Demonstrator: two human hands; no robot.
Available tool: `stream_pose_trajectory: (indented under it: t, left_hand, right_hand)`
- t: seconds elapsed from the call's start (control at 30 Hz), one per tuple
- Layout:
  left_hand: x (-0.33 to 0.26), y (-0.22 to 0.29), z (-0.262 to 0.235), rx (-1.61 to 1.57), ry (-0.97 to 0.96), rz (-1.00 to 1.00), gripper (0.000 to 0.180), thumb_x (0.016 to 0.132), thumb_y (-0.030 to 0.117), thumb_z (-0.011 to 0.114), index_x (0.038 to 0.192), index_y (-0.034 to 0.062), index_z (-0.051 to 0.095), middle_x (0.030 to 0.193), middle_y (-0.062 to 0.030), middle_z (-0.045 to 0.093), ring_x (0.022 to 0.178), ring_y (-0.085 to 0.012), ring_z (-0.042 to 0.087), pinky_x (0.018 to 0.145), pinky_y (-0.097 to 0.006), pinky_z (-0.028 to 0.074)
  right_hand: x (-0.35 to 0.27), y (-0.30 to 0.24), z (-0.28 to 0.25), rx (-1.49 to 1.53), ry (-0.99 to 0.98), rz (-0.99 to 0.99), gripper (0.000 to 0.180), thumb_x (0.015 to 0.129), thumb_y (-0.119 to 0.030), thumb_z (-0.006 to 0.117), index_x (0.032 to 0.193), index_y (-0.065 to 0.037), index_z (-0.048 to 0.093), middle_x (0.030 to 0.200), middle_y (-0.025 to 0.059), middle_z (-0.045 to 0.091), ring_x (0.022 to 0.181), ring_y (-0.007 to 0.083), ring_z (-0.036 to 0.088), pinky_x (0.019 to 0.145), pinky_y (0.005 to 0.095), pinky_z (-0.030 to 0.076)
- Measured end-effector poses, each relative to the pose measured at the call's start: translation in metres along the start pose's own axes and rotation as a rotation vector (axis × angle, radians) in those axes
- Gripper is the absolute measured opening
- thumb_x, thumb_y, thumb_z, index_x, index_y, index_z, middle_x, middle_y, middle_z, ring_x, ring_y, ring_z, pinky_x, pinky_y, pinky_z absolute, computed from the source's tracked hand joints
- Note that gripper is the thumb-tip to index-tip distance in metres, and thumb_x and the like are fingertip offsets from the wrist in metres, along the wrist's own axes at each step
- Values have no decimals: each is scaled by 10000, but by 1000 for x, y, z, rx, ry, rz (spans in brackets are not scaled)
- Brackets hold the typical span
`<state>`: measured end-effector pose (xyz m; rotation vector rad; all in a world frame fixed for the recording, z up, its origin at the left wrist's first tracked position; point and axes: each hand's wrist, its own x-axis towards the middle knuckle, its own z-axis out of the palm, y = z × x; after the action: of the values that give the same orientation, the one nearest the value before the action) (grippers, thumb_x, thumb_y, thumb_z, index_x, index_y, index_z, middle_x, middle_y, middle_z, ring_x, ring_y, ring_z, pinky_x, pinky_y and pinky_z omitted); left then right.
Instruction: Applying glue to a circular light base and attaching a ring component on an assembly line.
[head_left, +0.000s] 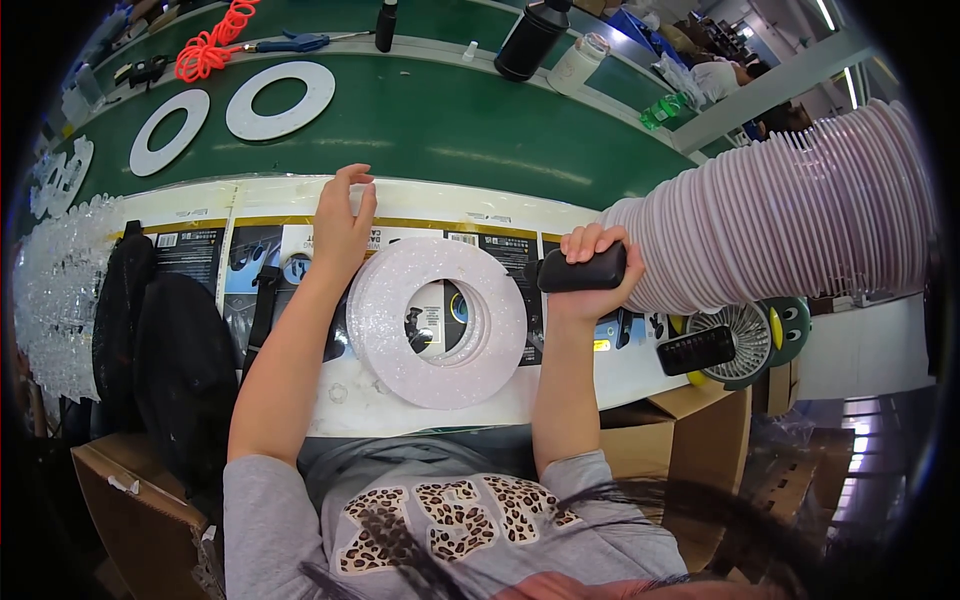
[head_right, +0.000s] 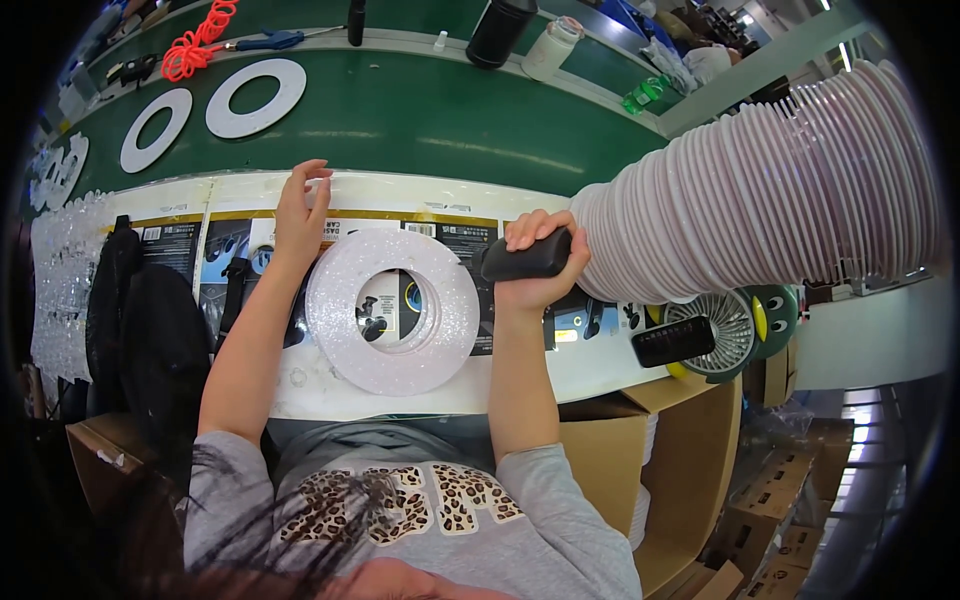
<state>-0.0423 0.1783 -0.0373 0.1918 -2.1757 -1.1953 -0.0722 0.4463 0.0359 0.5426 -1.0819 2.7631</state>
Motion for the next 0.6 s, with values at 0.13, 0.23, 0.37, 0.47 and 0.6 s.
stream_pose_trajectory:
  t: [0.13,0.23,0.37,0.47,0.6]
  left_hand:
    - [0,1,1,-11,-2,-2,260,905,162,522,1128,30,530,1023,-127,617,990,-291,567,877,-380,431]
    - [0,-1,1,12,-18,-12,257,930,176,503,1155,54,522,1057,-104,620,1018,-248,571,901,-372,432]
    - [0,-2,1,-19,7,8,262,899,164,534,1123,30,530,1010,-128,616,989,-294,564,871,-386,431]
    - [0,-1,3,-35,12,10,261,896,165,538,1120,31,531,1004,-130,614,986,-298,562,868,-389,431]
    - [-1,-3,-1,-30,3,6,260,903,167,530,1130,39,527,1016,-127,612,989,-287,565,878,-387,433]
  right_hand:
    - [1,-2,1,-34,1,-7,348,906,-365,339,712,-90,424,586,52,429,557,154,403,592,297,358]
    - [3,-8,11,-48,46,-40,339,905,-358,339,717,-91,428,593,53,432,568,156,405,600,300,358]
    - [2,-13,38,-17,14,-31,339,912,-350,328,730,-81,425,603,63,438,571,167,414,602,302,366]
    - [-2,-3,58,22,-72,38,350,925,-345,310,737,-68,413,604,71,444,565,174,425,591,302,376]
    - [-13,27,83,4,-169,155,362,938,-345,313,732,-66,415,593,68,439,557,171,419,586,299,367]
